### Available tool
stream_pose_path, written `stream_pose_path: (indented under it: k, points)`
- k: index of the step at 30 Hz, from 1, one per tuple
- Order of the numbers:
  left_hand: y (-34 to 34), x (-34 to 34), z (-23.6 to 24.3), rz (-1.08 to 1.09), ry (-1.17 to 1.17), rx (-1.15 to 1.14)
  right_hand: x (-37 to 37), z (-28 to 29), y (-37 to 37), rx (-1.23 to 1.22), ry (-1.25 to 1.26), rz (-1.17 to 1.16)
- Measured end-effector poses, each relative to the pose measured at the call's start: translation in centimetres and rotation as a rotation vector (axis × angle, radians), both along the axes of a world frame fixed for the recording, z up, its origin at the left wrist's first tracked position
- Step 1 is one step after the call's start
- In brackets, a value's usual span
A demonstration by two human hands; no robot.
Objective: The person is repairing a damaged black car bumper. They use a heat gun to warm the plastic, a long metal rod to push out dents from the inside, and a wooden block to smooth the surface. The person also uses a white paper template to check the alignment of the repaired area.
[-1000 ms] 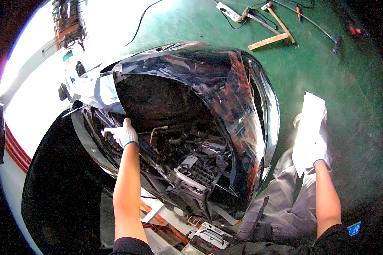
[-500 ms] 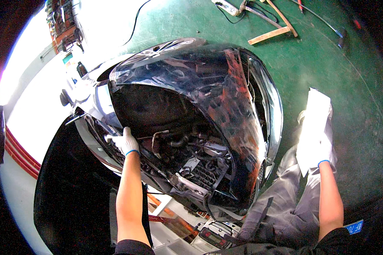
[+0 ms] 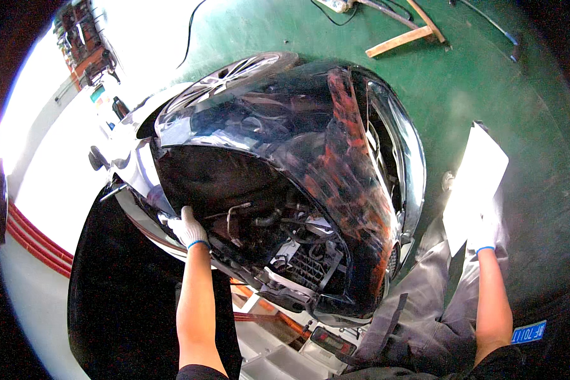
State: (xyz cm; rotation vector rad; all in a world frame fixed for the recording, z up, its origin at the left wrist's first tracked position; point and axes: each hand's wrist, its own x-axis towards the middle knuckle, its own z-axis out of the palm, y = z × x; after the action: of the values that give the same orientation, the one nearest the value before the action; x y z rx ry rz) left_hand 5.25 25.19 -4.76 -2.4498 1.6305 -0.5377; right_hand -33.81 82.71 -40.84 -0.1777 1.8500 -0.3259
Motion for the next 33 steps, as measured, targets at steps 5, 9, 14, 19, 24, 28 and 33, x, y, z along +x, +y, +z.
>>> stream_pose_path:
  k: [5,9,14,19,24,28,33]
  points:
    - [-0.1,0.7,-0.2,-0.081,0.063,-0.028,0.8,-1.3,1.5,-0.075,0.008,-0.13]
    - [-0.6,2.6,0.0,-0.072,0.055,-0.043,-0.3,-1.2,0.6,0.026,-0.077,-0.145]
    - [-1.1,4.0,0.4,-0.079,0.032,0.008,-0.9,-2.6,2.3,-0.037,0.0,-0.116]
    - [-0.2,-1.6,-0.1,0.043,-0.056,0.018,-3.1,0.5,-1.1,-0.046,0.069,-0.012]
    - [0.2,-2.9,0.0,0.23,-0.084,0.059,-7.5,4.6,-6.5,-0.15,0.173,0.148]
    - [0.1,-2.2,0.4,0.205,-0.133,0.068,-10.8,9.4,-13.2,-0.274,0.218,0.153]
    - [-0.5,-4.0,3.4,0.303,-0.068,0.112,-13.6,19.2,-22.4,-0.389,0.366,0.341]
